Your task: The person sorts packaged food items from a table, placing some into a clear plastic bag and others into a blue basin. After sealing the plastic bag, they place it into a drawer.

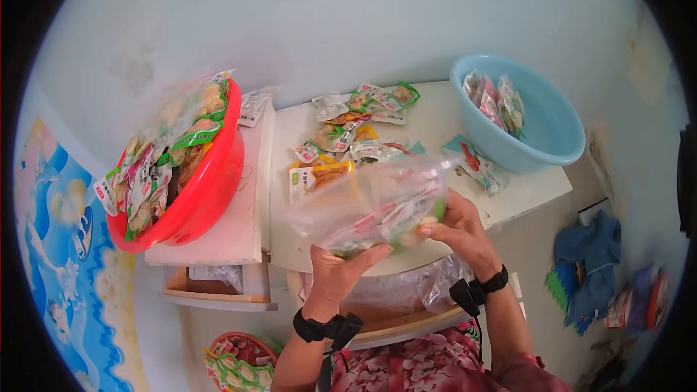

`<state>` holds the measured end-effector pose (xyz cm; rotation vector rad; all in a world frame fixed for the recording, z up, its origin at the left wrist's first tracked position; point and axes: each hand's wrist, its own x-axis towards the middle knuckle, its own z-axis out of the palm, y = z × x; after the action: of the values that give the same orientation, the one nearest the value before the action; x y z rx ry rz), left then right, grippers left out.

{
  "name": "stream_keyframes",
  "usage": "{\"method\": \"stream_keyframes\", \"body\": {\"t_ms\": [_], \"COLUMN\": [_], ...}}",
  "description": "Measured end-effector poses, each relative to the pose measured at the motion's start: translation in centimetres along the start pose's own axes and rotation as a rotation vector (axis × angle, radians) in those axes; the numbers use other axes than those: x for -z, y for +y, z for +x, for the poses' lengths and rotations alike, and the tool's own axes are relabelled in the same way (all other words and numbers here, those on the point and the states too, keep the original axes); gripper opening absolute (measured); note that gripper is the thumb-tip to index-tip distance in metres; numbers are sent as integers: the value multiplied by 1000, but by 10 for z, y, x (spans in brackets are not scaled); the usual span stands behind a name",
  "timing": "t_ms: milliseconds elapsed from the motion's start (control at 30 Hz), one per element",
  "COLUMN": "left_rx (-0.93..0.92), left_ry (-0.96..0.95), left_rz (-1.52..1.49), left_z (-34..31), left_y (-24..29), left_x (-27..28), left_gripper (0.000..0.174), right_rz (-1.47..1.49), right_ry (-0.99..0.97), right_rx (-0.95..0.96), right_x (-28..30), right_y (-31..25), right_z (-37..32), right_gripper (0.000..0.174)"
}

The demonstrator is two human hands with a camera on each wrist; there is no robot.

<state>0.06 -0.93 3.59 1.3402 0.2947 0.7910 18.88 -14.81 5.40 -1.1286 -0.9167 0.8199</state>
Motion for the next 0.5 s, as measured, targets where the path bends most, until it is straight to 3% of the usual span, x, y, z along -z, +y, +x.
{"method": "stream_keyframes", "body": {"t_ms": [33,133,233,500], "left_rx": [-55,129,97,46], "left_ry": [0,-4,-44,-2], "left_rz": [49,96,130,169], "left_z": [3,1,0,8], "left_y": [-4,-14,-7,4], "left_x": [2,9,2,-1], "left_gripper": [45,42,39,36], "right_rz": [-1,-105,-249,-122], "right_ry": [-10,-35,-39,-38], "right_rx": [-4,-113,-29,4], "right_x": [1,15,21,13], "right_y": [2,18,14,-9], "right_z": [2,2,2,10], "right_gripper": [52,57,59,36]}}
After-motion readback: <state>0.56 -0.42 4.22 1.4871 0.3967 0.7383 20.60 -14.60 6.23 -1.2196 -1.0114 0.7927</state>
